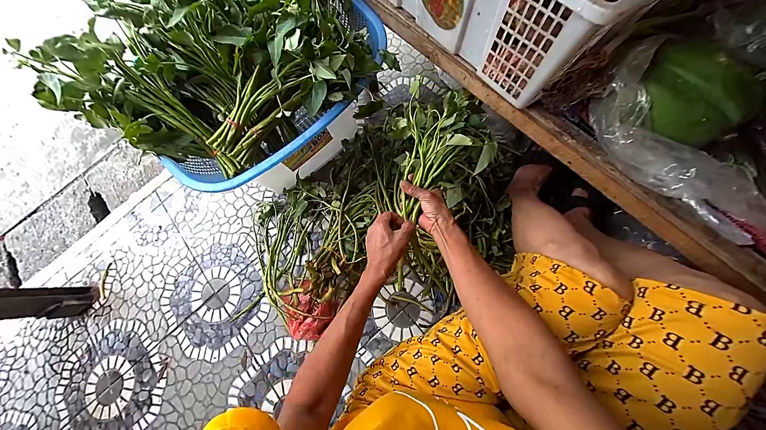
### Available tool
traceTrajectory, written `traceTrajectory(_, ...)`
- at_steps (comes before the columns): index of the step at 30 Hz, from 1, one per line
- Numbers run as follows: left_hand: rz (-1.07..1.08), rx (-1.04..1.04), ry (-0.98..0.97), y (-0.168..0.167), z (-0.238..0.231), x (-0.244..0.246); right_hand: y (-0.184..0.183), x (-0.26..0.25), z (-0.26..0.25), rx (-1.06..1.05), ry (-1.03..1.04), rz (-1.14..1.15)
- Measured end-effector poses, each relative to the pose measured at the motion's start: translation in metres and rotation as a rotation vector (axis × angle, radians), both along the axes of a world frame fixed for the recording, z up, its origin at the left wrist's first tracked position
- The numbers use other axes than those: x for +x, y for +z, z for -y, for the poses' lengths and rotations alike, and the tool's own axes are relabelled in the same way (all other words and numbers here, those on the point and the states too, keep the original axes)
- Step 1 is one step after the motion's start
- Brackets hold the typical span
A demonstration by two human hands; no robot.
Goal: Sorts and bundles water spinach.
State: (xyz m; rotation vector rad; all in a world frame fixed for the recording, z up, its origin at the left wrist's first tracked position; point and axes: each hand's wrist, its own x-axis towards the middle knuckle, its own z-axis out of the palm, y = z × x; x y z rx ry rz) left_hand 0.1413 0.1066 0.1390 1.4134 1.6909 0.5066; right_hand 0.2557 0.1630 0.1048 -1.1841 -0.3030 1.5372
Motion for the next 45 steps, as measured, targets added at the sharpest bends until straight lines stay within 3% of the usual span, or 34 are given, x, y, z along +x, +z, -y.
traceTrajectory(5,0.528,0.051,0.223,-0.009,0.000,-0.021,0.004,0.001,0.001,-0.030,-0.001,-0.058)
traceTrajectory(10,0.296,0.372,0.172,-0.011,0.006,-0.022,0.001,-0.004,-0.001,-0.045,-0.008,-0.071)
traceTrajectory(18,0.296,0.357,0.066,-0.043,0.018,0.000,-0.002,-0.002,0.001,-0.073,-0.027,-0.086)
traceTrajectory(22,0.302,0.289,0.019,-0.045,0.018,-0.005,-0.005,-0.004,0.000,-0.086,0.023,0.041)
traceTrajectory(26,0.077,0.254,0.020,-0.037,0.021,-0.013,0.004,-0.013,0.013,-0.091,0.122,0.249)
traceTrajectory(28,0.040,0.141,-0.044,-0.032,0.017,-0.018,0.006,-0.017,0.018,-0.082,0.170,0.274)
traceTrajectory(32,0.180,-0.155,-0.234,-0.025,-0.001,-0.039,0.015,-0.027,0.013,-0.049,0.124,0.142)
traceTrajectory(38,0.081,0.002,-0.387,-0.025,-0.009,-0.050,0.024,-0.030,0.012,0.020,0.035,-0.025)
traceTrajectory(45,-0.156,0.190,-0.300,-0.014,0.002,-0.031,0.038,-0.055,0.038,0.055,0.092,0.329)
